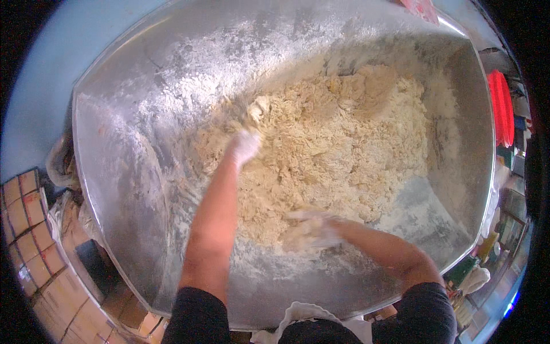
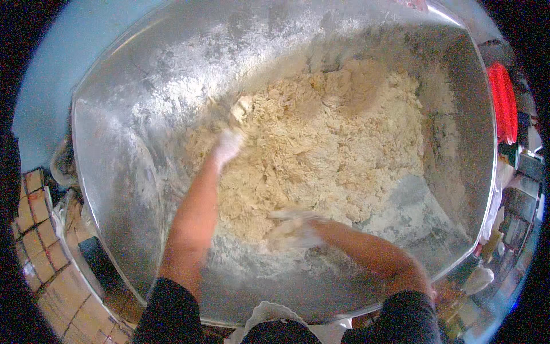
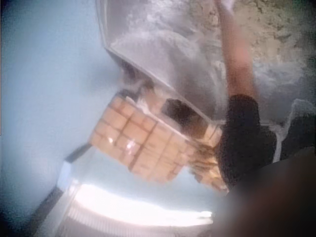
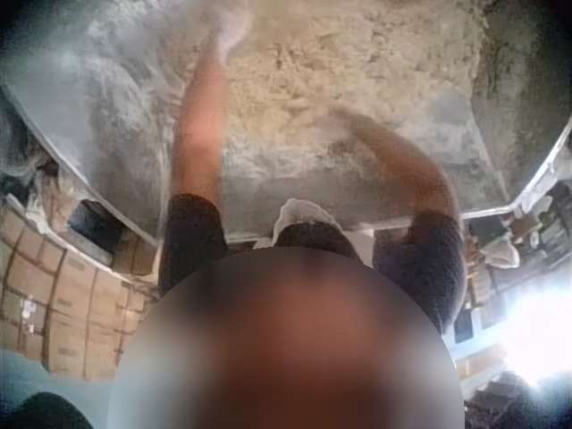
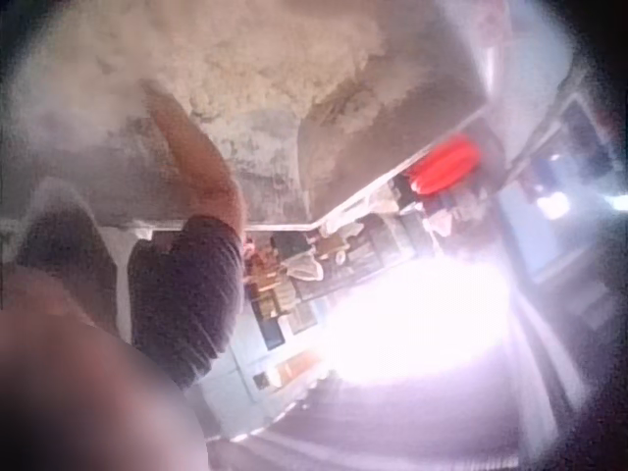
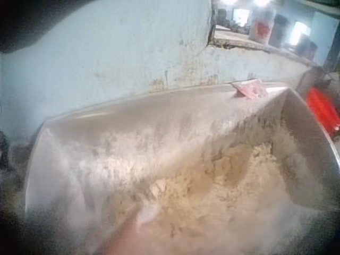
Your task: The person kneads a large batch of dough by hand in a metal mixing tub, repeatedly folding and pressing the mass to combine it. The person uses a red plastic scraper to gather loose flour and dough from the tub's sides and incorporates it into the main mass.
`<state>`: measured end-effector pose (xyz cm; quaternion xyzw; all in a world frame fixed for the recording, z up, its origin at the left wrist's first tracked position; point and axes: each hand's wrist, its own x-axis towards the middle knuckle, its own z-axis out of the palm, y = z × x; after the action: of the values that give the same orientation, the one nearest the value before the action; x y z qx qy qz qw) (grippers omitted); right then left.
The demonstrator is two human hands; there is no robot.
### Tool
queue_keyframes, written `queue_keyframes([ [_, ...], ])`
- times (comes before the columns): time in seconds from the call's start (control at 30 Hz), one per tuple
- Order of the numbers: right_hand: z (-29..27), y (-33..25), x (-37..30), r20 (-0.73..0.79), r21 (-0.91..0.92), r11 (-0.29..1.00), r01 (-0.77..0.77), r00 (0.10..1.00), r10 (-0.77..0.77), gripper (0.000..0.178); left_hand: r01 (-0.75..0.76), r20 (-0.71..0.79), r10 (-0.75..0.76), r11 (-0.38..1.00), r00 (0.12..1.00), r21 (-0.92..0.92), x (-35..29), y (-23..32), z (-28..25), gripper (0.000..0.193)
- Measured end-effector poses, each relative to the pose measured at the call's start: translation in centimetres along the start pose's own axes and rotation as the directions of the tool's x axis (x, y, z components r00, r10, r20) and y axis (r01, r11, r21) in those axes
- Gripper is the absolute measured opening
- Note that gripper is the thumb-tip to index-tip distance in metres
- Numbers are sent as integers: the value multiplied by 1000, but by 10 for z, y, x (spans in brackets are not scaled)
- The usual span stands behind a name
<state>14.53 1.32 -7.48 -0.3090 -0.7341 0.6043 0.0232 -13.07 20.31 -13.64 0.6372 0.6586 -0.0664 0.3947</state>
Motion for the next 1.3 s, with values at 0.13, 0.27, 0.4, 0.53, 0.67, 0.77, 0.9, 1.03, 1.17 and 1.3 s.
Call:
queue_keyframes([
  [0.13, -89, 40, -116, -117, 801, 516, -304, 766, 632, 42, -74, 317, 55, 996, 947, 49, -92, 33, 66, 48],
  [0.27, -143, 85, -202, -211, 932, 361, -25, 774, 597, 32, -435, 125, 435, 900, 892, -36, -188, 55, 70, 46],
  [0.4, -136, 130, -194, 192, 971, -210, -111, 888, 419, 36, -173, 144, 221, 943, 965, -286, -172, 32, 13, 36],
  [0.53, -104, 162, -123, 21, 985, 114, -130, 745, 666, 39, -292, -224, 246, 934, 943, -206, -44, -16, -28, 16],
  [0.67, -67, 153, -27, -319, 690, 684, -239, 747, 583, 41, -32, 21, 40, 963, 999, -269, 6, -17, 51, 22],
  [0.77, -41, 109, 27, -397, 204, 905, -373, 814, 424, 43, -94, 127, 112, 986, 986, -137, -22, 0, 102, 18],
  [0.9, -10, 25, 35, -270, -5, 970, -243, 934, 233, 47, -774, 446, 636, 469, 630, 425, -98, -15, 45, 17],
  [1.03, -12, -36, -8, -137, 146, 987, -61, 987, 81, 50, 17, 417, 3, 999, 909, -44, -159, -33, -35, 13],
  [1.17, -43, -42, -74, -277, 521, 849, -85, 924, 263, 53, 143, -65, -139, 988, 988, 56, -97, -94, -77, 17],
  [1.3, -48, -2, -100, 412, 875, -474, -104, 675, 612, 52, -140, -163, 119, 983, 979, -121, -6, -147, -56, 27],
])
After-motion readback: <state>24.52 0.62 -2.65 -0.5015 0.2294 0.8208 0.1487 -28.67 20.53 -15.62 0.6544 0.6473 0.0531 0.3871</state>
